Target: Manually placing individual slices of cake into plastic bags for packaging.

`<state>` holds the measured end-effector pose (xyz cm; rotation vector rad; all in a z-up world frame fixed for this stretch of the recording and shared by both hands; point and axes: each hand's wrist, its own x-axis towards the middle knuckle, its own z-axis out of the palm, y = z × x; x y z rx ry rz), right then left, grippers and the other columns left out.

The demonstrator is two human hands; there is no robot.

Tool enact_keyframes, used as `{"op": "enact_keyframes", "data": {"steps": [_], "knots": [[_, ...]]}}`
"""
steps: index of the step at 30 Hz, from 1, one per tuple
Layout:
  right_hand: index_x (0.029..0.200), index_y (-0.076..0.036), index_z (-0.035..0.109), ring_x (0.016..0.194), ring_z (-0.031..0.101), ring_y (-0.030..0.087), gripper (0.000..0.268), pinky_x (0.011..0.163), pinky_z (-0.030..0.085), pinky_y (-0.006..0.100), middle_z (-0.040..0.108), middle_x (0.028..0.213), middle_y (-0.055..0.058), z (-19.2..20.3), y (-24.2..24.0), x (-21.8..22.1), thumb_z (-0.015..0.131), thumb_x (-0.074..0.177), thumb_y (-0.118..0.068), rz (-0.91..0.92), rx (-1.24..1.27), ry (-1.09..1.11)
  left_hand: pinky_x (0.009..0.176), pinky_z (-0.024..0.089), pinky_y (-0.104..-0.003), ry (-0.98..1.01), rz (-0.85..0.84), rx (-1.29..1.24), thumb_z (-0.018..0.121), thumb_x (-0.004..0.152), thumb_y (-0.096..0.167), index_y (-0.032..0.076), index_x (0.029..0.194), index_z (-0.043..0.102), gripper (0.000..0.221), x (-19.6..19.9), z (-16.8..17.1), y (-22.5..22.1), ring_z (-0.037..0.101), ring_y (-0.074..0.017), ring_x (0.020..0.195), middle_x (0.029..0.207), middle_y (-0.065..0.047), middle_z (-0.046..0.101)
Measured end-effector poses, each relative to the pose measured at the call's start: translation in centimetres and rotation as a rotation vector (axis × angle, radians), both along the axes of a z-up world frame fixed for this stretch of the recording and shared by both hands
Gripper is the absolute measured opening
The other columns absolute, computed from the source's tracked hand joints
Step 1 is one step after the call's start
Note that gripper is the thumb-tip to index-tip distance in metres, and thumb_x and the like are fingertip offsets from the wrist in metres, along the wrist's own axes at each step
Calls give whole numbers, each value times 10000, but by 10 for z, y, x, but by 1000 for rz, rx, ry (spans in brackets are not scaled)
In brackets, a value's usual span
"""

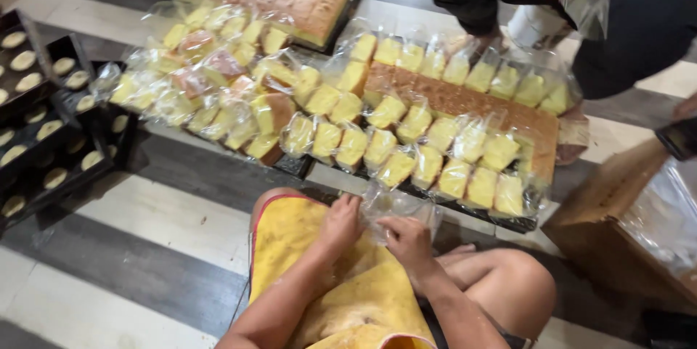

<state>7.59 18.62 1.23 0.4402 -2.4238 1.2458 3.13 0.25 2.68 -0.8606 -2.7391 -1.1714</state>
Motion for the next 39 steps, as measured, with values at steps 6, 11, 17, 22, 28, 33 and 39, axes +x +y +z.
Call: {"op": "enact_keyframes", "data": {"steps": [6, 11, 17, 22, 28, 33, 39], "knots": [[1035, -180, 816, 604, 675, 209, 194, 591, 539, 379, 725, 692, 100, -18, 6, -13, 767, 848, -165, -354, -60, -535, 820, 542, -436, 167, 42, -10, 718, 843, 137, 2, 1254, 603, 448, 18, 12, 18, 641, -414, 1015, 1181, -254, 627], [1029, -85, 803, 730, 671, 161, 146, 654, 512, 378, 754, 856, 112, -46, 2, -9, 708, 957, -170, -260, -453, -495, 845, 561, -477, -225, 53, -10, 557, 1031, 98, 22, 1150, 643, 165, 29, -52, 35, 687, -405, 987, 1097, -200, 684], [976, -132, 809, 768, 733, 307, 149, 706, 568, 404, 776, 861, 110, -12, -8, 1, 732, 887, -223, -82, 27, -201, 889, 526, -650, 504, -496, -380, 764, 562, 241, 100, 843, 746, 314, -5, -70, 32, 714, -455, 981, 931, -187, 748], [1009, -124, 783, 815, 734, 330, 179, 698, 568, 419, 770, 907, 117, -16, 5, -32, 685, 925, -247, -287, -149, -319, 813, 551, -504, -275, -362, -445, 631, 901, 152, 97, 1025, 751, 181, -40, -28, 32, 698, -399, 915, 995, -185, 742], [954, -71, 733, 827, 710, 369, 273, 755, 541, 483, 722, 840, 177, -103, 30, -35, 594, 962, -306, -427, -24, -575, 725, 580, -414, -151, -244, 0, 662, 953, 164, 52, 1073, 731, 178, -87, 76, 143, 730, -339, 865, 993, -169, 752], [1020, -68, 718, 884, 710, 347, 277, 801, 540, 461, 726, 904, 165, -83, 30, -29, 581, 986, -306, -347, -107, -660, 739, 600, -343, -405, -365, 286, 690, 953, 170, 31, 1077, 712, 187, -104, 33, 296, 746, -291, 935, 1049, -145, 732], [1099, -63, 700, 952, 710, 321, 290, 856, 538, 435, 731, 981, 151, -58, 37, -36, 566, 1014, -306, -183, -210, -727, 959, 528, -474, -212, -251, 86, 730, 935, 311, -18, 1231, 664, 448, -135, -88, 448, 664, -421, 1082, 1132, -229, 693]]}}
